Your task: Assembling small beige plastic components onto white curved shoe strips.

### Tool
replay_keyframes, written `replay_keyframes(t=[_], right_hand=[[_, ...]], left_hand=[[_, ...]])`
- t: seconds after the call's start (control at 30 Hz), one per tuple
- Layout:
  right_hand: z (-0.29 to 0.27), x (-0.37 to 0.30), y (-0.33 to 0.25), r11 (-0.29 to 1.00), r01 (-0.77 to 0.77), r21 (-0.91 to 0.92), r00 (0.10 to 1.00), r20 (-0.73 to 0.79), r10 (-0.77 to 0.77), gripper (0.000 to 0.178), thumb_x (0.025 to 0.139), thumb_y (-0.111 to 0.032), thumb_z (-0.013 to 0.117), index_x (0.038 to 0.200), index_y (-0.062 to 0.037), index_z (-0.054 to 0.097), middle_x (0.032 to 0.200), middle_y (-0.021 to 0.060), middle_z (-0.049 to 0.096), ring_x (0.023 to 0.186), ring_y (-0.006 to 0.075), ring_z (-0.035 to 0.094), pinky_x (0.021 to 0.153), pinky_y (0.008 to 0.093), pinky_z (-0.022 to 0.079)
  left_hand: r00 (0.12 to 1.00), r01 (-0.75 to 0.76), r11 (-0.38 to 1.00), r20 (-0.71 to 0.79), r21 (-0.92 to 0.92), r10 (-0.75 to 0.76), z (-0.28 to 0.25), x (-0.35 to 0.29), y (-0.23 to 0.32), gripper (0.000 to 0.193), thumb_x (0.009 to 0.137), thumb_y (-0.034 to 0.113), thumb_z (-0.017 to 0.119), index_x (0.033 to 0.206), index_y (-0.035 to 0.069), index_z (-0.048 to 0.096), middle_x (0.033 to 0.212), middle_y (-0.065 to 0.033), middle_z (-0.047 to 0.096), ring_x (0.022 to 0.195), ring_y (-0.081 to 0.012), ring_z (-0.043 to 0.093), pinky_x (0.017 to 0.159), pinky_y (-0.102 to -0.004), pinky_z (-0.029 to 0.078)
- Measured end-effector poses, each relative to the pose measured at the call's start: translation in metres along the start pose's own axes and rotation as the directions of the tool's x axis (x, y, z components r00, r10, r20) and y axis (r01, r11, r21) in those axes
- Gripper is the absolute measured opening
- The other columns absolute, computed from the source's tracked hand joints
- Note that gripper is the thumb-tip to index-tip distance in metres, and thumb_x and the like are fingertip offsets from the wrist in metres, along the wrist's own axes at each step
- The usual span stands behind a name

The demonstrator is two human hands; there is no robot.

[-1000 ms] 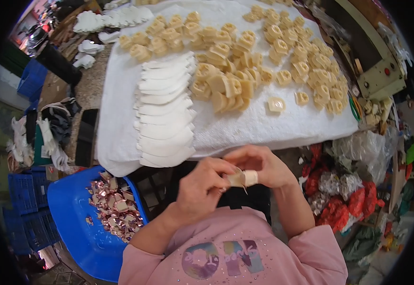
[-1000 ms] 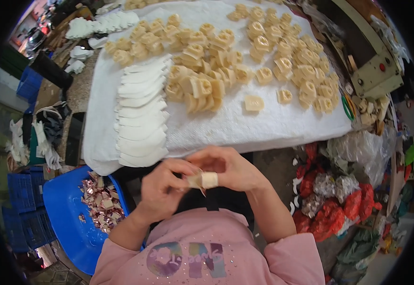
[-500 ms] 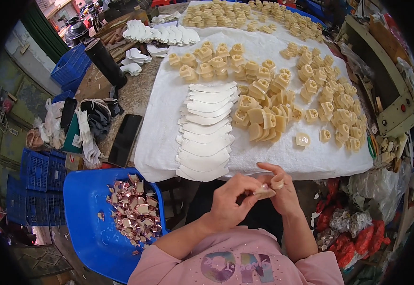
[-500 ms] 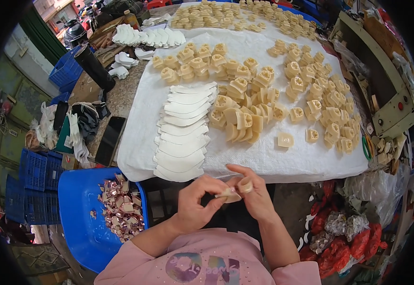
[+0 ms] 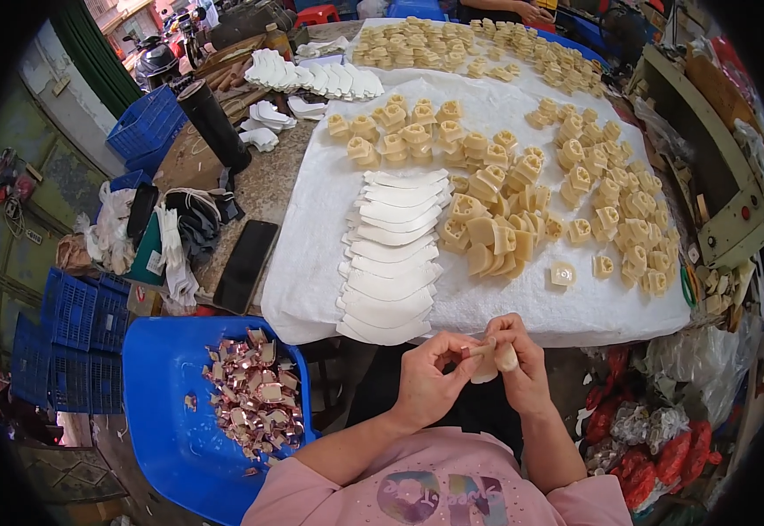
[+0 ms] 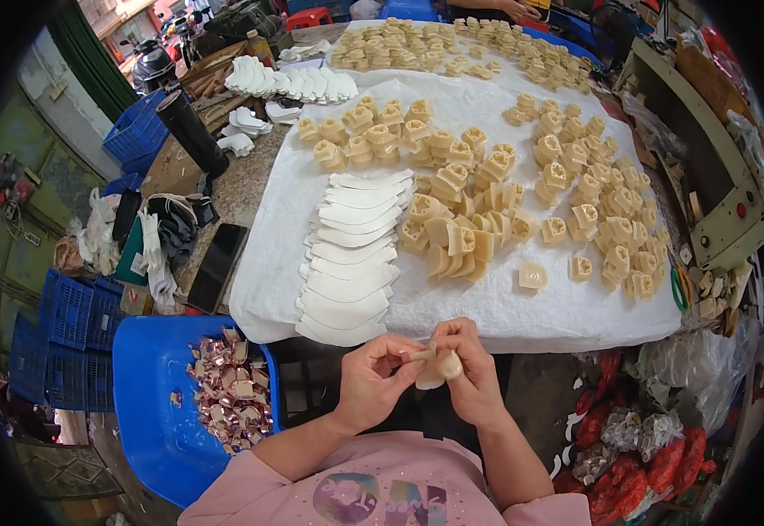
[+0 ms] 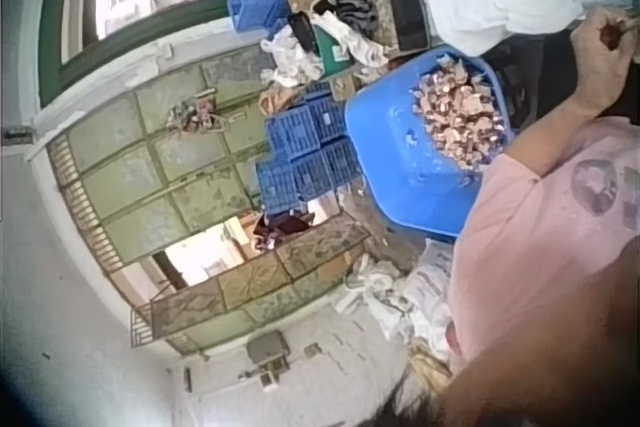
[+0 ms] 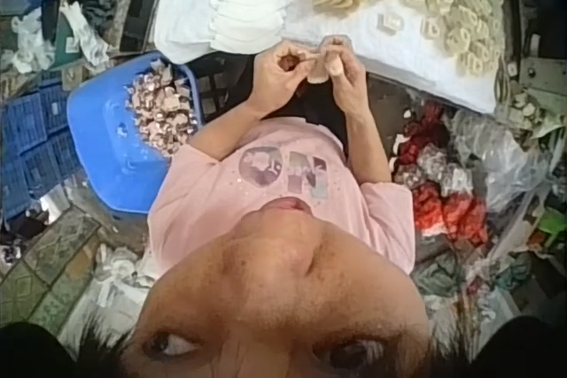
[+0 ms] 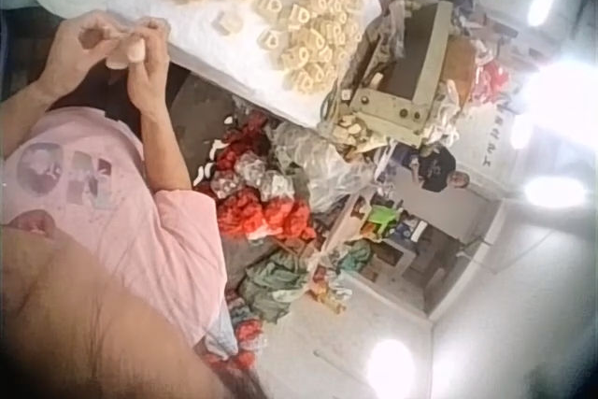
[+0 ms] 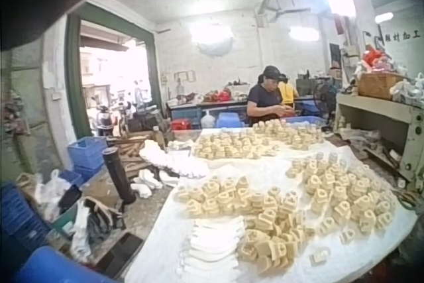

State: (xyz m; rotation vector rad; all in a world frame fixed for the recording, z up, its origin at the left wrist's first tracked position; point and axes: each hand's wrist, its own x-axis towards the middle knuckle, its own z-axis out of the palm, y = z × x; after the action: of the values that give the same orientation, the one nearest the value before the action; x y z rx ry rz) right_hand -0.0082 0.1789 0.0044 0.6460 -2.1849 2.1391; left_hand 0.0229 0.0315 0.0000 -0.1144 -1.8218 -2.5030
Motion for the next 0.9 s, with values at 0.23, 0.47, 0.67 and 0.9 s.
replay_keyframes(t=[0.23, 0.47, 0.67, 0.9], right_hand=[[0.001, -0.005, -0.005, 0.933, 0.201, -0.3, 0.975, -0.03, -0.219, 0.009, 0.083, -0.012, 0.06, 0.087, -0.0053, 0.055, 0.088, 0.0066, 0.052, 0.085, 0.0221, 0.045, 0.076, 0.0328, 0.037], [-0.014, 0.005, -0.014, 0.93, -0.24, 0.278, 0.97, 0.101, 0.22, 0.028, 0.086, -0.019, 0.064, 0.105, 0.0014, 0.059, 0.096, 0.0079, 0.057, 0.093, 0.0173, 0.053, 0.079, 0.0302, 0.043], [-0.02, 0.006, -0.027, 0.871, -0.37, 0.324, 0.926, 0.199, 0.32, 0.033, 0.075, -0.003, 0.071, 0.106, 0.0002, 0.06, 0.097, 0.0087, 0.061, 0.085, 0.0164, 0.059, 0.07, 0.0282, 0.048], [-0.008, 0.009, -0.035, 0.956, 0.175, -0.237, 0.972, 0.194, -0.13, 0.043, 0.065, 0.001, 0.074, 0.106, -0.0042, 0.061, 0.097, 0.0091, 0.064, 0.083, 0.0231, 0.06, 0.073, 0.0317, 0.049]], left_hand=[[0.998, -0.052, 0.983, 0.055, 0.176, 0.043, 0.004, -0.004, 0.01, 0.012, 0.085, 0.008, 0.065, 0.09, -0.002, 0.06, 0.107, -0.012, 0.057, 0.086, -0.0124, 0.057, 0.074, -0.0259, 0.049], [0.923, -0.38, 0.781, 0.149, 0.495, 0.355, -0.009, 0.007, 0.022, 0.006, 0.079, 0.005, 0.068, 0.083, 0.005, 0.064, 0.113, -0.0119, 0.052, 0.093, -0.0193, 0.054, 0.073, -0.0287, 0.045], [0.837, -0.544, 0.749, 0.309, 0.378, 0.452, -0.016, 0.005, 0.016, 0.019, 0.078, 0.006, 0.066, 0.098, 0.009, 0.066, 0.115, -0.0114, 0.051, 0.099, -0.0209, 0.052, 0.077, -0.028, 0.043], [0.822, 0.343, 0.935, 0.512, -0.092, -0.252, -0.019, 0.003, 0.014, 0.069, 0.095, 0.037, 0.042, 0.146, 0.001, 0.011, 0.122, -0.0111, 0.047, 0.102, -0.0143, 0.049, 0.082, -0.0259, 0.04]])
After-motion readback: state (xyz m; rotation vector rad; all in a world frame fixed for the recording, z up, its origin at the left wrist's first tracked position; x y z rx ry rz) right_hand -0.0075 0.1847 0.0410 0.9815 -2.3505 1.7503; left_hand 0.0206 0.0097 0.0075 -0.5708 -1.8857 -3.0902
